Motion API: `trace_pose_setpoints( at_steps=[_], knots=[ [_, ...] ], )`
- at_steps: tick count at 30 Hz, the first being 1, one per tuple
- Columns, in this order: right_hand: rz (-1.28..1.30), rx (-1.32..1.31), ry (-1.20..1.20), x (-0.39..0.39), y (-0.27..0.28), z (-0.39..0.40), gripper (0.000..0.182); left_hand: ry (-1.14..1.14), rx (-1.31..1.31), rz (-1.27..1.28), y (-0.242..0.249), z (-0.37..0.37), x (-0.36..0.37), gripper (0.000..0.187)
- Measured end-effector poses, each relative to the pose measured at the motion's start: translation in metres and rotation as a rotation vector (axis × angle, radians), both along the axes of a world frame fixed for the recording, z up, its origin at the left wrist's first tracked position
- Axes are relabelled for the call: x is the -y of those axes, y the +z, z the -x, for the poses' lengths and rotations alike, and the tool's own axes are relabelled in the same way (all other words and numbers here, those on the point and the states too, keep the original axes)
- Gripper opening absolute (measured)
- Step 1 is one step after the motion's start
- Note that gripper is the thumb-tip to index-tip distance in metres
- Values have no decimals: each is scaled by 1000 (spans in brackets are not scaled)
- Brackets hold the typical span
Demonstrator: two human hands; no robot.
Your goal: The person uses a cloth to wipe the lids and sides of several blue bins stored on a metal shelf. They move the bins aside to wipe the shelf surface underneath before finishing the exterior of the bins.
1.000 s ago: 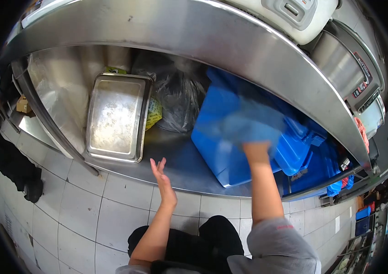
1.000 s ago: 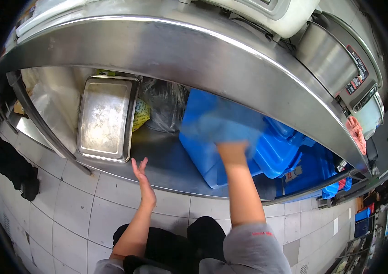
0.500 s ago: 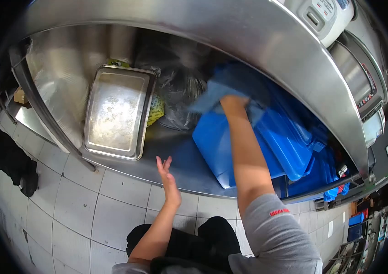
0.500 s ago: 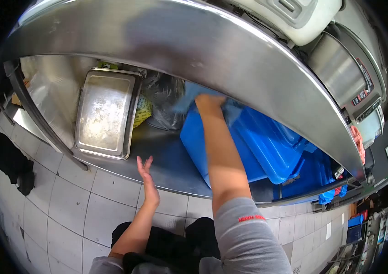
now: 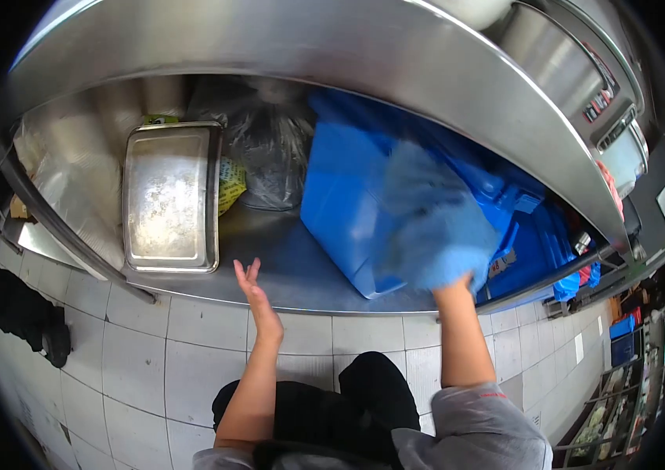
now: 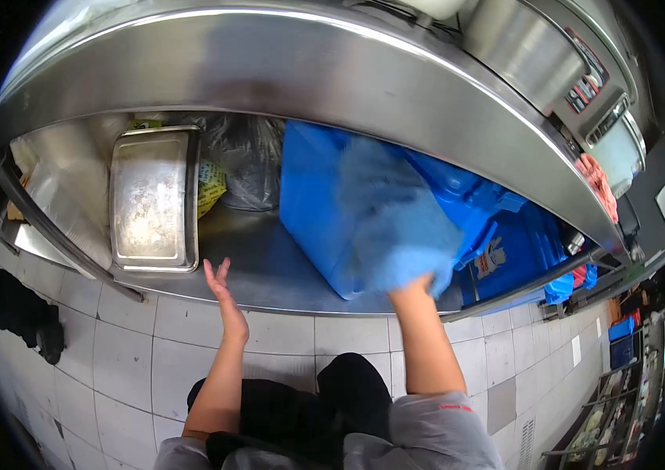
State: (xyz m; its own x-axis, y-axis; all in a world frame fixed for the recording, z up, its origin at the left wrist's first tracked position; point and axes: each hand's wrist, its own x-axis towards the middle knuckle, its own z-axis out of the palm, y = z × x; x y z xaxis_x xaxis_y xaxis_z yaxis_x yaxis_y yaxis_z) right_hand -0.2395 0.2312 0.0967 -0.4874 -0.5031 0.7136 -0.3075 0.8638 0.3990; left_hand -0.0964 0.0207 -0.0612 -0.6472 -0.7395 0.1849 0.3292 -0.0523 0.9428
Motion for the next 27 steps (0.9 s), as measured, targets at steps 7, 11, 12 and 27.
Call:
trace_pose_setpoints(
  at_steps=[7,11,12,27],
  knots=[
    [358,-57,201,-111,34,-4,20,-77,62,188,19,-3,-37,71],
    [272,30,87,-141,63,72,36,-218,121,359,48,11,-75,64],
    [254,86,-14,-156,47,109,36,-268,177,433,63,13,-87,62],
    [463,130,116,-102,59,9,27,-612,73,-484,182,96,-134,77]
  ],
)
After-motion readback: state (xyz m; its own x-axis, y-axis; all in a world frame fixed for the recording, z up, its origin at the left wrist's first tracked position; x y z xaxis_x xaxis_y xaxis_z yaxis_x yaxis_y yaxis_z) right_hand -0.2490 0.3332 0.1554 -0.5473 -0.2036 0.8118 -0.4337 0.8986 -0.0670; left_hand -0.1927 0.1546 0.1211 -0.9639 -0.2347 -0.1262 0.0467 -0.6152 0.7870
